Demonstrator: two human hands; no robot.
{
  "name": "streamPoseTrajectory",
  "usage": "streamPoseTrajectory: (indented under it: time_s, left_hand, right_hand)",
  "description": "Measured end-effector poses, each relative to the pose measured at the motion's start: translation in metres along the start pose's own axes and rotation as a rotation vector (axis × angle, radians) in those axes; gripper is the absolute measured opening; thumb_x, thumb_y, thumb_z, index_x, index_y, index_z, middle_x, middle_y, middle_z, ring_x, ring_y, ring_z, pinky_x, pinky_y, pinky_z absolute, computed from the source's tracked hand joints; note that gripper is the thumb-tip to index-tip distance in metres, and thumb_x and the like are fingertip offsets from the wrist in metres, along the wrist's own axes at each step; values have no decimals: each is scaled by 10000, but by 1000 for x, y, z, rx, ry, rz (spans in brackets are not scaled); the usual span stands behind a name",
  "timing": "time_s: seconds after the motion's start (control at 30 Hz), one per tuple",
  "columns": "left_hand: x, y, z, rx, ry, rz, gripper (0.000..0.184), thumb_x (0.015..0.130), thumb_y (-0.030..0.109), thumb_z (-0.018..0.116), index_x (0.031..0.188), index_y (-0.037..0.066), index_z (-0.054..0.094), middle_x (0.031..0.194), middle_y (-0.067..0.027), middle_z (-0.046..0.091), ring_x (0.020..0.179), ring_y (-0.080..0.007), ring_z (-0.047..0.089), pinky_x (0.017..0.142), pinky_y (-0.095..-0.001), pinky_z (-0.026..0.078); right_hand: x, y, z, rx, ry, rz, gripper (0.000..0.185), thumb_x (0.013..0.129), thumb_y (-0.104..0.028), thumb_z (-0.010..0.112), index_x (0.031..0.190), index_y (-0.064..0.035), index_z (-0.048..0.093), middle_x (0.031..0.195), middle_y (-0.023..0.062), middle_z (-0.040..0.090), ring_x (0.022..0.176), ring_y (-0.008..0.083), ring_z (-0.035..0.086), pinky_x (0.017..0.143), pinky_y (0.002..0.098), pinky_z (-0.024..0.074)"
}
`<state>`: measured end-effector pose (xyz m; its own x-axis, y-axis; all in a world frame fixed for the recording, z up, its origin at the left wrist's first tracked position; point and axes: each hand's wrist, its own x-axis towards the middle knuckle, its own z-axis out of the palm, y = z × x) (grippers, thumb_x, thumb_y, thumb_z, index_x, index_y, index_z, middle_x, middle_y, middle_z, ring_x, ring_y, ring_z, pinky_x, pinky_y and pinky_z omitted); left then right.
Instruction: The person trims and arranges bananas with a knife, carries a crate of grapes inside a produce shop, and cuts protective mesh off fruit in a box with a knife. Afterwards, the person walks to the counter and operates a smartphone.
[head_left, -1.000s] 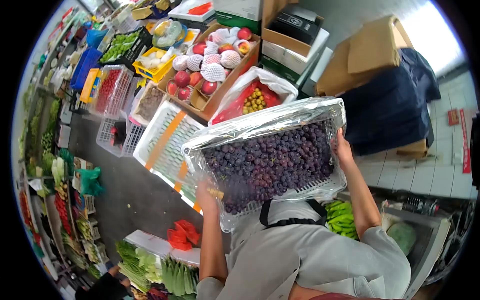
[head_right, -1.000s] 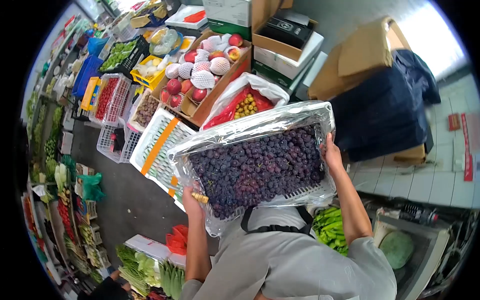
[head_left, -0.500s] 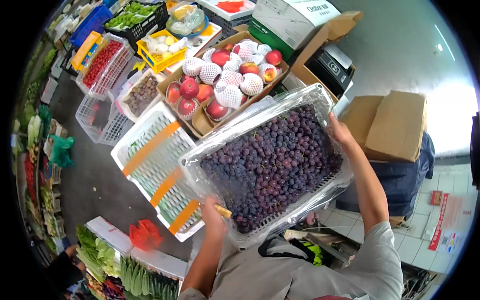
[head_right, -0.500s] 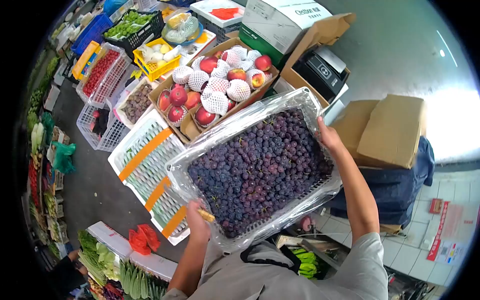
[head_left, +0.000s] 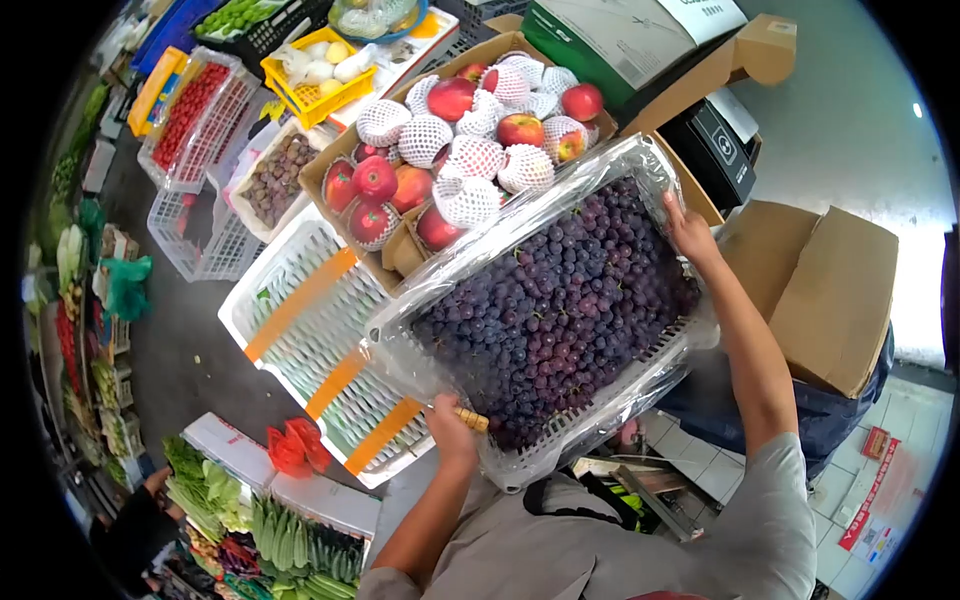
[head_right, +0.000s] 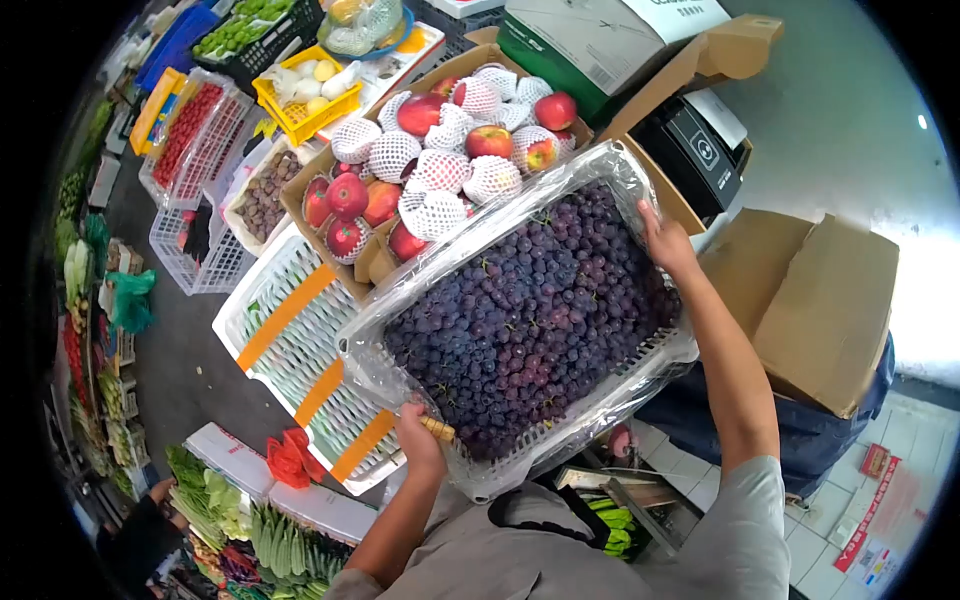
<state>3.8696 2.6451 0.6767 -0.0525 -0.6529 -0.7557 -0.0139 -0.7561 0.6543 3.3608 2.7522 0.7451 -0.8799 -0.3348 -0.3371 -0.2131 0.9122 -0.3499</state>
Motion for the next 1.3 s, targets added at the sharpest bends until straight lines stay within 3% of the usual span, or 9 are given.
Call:
streamPoseTrajectory:
  time_s: [0.1,0.3,0.4,0.5,0.6,0.77,0.93,1.13,1.3]
  left_hand:
    - [0,7,6,131,23,61,186,909,277,546,912,94,576,884,-5,555,814,-141,545,743,-303,446]
    - [8,9,-2,156,-77,43,209,917,305,555,922,98,583,898,-14,572,800,-151,567,726,-322,464]
    - [13,15,-3,21,-163,-16,304,950,289,505,1054,27,618,993,-98,619,879,-230,609,805,-380,505]
    - [12,34,-17,-130,-345,-176,310,912,305,556,1099,66,619,1009,-77,642,904,-247,652,793,-376,536]
    - [4,54,-41,-149,-467,-155,271,920,263,555,1092,63,613,1006,-72,690,970,-256,684,890,-427,560]
    - [1,31,-102,-133,-363,-14,541,946,316,535,1392,9,526,1431,-134,522,1195,-366,624,970,-495,529]
    - [-18,-10,-183,-23,-231,15,491,946,309,500,1334,14,562,1364,-139,593,1085,-318,666,927,-457,547]
    - [-56,-30,-269,77,-264,-107,437,994,352,506,1253,15,609,1121,-145,692,928,-261,696,832,-405,578]
    - [-61,-13,-280,253,-416,-22,557,1020,467,513,1444,106,529,1286,-127,627,1064,-231,662,870,-377,564]
  right_hand:
    - [3,1,2,-73,-11,-105,878,1025,-714,366,844,84,685,896,369,674,989,523,664,937,537,481]
    - [3,2,7,-68,38,-236,929,1017,-745,299,1235,89,645,1237,377,630,1237,501,579,1064,496,448]
    - [-16,-23,7,-208,15,66,928,981,-785,333,1455,-7,511,1420,302,569,1350,425,539,1111,591,401]
    - [-61,-43,6,-253,344,-10,903,933,-777,485,1489,-66,486,1502,215,494,1434,404,439,1118,750,252]
    - [-148,-49,-8,-41,775,-476,585,921,-439,736,1370,-92,591,1347,178,590,1303,373,541,1147,599,314]
    - [-321,-11,22,261,510,-638,433,886,-208,800,1261,-61,641,1313,171,591,1245,374,575,1058,469,443]
    - [-413,26,84,346,269,-579,514,883,-225,811,1319,-56,597,1417,203,497,1302,415,518,1083,484,425]
    - [-489,-2,112,339,467,-728,593,825,-151,843,1339,-44,566,1419,206,483,1316,427,482,1102,484,399]
    - [-555,-43,147,514,-259,-873,387,894,-183,793,1227,-41,657,1206,156,661,1018,331,688,934,420,537]
